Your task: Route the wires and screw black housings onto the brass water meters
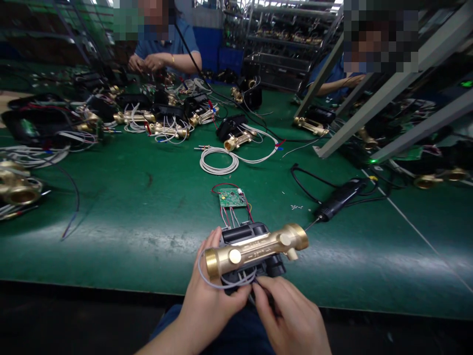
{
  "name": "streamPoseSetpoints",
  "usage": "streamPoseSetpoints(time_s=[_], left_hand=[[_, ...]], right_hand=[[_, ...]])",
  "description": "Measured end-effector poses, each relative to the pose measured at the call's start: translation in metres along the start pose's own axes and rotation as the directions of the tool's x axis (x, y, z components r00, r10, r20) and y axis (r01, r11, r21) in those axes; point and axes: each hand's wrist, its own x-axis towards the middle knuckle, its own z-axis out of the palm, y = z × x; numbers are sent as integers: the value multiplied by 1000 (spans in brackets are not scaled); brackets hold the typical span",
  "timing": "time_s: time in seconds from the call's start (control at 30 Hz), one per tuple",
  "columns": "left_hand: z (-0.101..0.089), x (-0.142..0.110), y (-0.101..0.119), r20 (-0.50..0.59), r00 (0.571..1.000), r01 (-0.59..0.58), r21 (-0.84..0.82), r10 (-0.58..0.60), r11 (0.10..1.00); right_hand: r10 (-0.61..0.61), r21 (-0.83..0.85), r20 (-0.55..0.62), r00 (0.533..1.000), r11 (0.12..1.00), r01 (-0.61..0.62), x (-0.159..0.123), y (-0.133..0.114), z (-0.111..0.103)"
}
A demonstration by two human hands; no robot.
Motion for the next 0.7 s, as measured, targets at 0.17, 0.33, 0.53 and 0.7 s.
streamPoseSetpoints(time_s=[0.17, 0.33, 0.53, 0.7], left_hand=[[-5, 2, -2, 110, 991, 88, -144, -73, 986], [-8, 2, -3, 113, 991, 92, -186, -72, 978], [-9, 4, -2, 78, 997, -12, -74, 18, 997], [-10, 4, -2, 79, 996, -43, -45, 46, 998]], right_hand=[[-48, 100, -34, 998, 994, 51, 10, -3, 2], [-102, 186, -55, 993, 976, 111, 7, -2, -2], [-67, 252, -97, 993, 964, 90, 12, -3, -2], [-79, 247, -134, 988, 963, 110, 20, -7, 1]])
